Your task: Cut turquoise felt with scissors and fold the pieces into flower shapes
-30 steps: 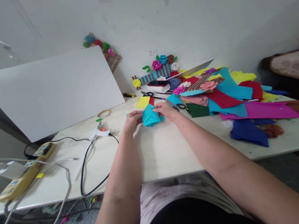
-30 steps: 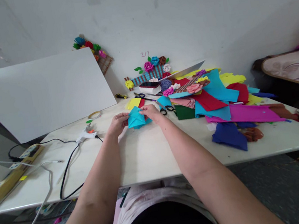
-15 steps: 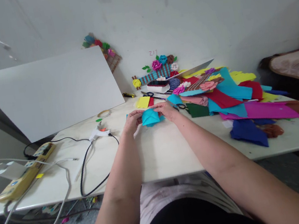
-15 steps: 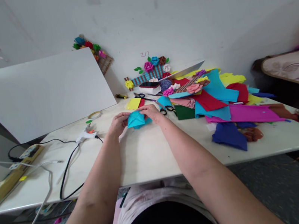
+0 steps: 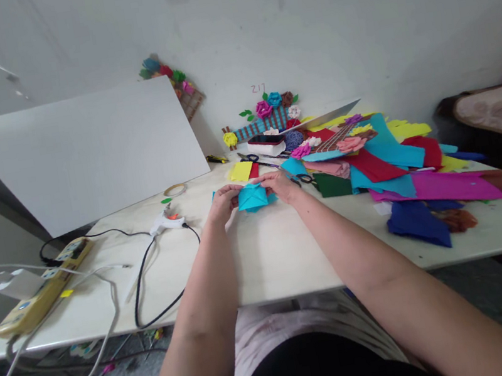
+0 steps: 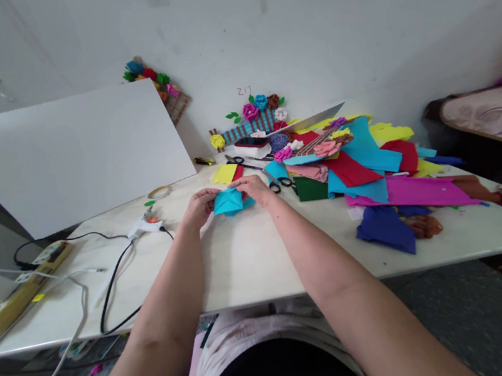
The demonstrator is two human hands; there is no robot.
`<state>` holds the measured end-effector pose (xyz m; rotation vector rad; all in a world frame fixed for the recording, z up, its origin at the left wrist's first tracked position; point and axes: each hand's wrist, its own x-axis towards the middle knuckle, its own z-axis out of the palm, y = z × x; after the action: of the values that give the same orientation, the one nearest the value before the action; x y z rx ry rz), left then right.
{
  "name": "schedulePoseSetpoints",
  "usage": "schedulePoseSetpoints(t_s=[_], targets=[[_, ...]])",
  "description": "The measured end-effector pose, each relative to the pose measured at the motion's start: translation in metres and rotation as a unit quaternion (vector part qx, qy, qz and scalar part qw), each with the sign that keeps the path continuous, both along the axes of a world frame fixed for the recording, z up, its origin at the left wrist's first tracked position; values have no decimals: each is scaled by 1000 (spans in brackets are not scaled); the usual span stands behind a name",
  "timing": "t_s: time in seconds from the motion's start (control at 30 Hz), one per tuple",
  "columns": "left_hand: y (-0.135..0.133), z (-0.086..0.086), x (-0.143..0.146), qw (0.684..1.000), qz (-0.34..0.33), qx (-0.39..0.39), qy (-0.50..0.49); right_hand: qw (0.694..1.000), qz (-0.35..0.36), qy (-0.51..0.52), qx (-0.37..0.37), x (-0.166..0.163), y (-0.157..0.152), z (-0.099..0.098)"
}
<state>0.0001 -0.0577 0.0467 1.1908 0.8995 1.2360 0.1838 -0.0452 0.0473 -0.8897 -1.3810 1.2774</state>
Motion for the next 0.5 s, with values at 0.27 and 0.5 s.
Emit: schedulePoseSetpoints(t_s=[0.27,0.5], targets=[[2,-2,0,1000,10,0,6,1000,11,5,16,0,0,0],[1,-1,2,999,37,-3,-2,999,32,11,38,-2,-4,3]])
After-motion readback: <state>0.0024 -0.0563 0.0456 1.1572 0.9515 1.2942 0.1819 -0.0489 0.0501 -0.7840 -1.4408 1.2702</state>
